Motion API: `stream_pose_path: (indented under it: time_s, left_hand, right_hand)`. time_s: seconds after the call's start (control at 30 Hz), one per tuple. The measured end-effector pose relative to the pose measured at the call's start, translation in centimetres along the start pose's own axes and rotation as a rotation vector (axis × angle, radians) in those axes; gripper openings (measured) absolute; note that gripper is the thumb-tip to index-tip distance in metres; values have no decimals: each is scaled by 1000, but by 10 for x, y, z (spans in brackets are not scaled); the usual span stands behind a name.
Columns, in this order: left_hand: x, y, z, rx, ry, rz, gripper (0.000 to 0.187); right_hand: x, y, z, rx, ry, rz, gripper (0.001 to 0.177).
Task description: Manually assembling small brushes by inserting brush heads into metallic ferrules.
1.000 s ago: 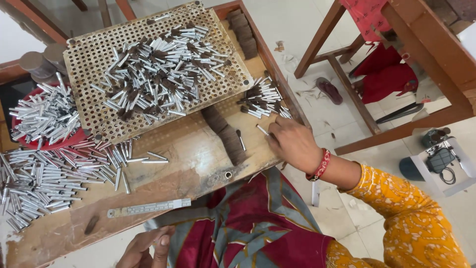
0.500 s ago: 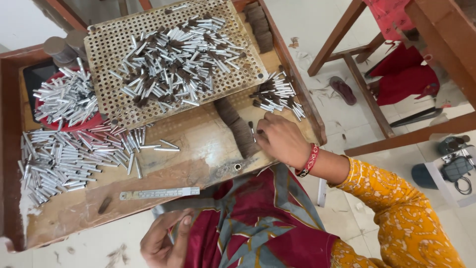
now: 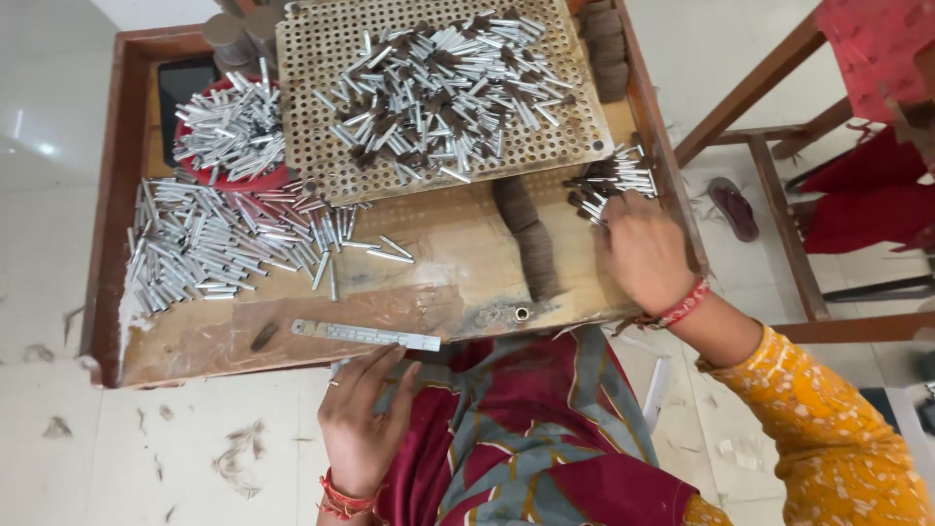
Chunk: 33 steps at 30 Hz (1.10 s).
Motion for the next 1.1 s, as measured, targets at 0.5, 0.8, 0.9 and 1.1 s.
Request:
stream_pose_path:
  time_s: [0.5, 0.8, 0.9, 1.1]
  left_hand:
    - [3, 6, 7, -315, -14, 343, 32]
    - [-12, -46, 89, -267, -85, 204, 18]
    - [-37, -64, 109, -310, -172, 240, 17]
    - [-54, -67, 110, -379, -293, 301, 15]
  right_hand:
    - [12, -91, -60, 404, -115, 532, 26]
    - [24, -19, -52, 95, 58, 189, 17]
    - [56, -44, -53, 149, 169, 147, 25]
    - [59, -87, -53, 277, 141, 338, 24]
Point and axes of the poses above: each hand's wrist, its own z-axis towards the middle knuckle, its own x-axis out of the back of the hand, y = z × x, the point moved 8 cm from there along z, towards the middle knuckle, and after that the axes turned 2 degrees about -x, right-handed, at the moved point
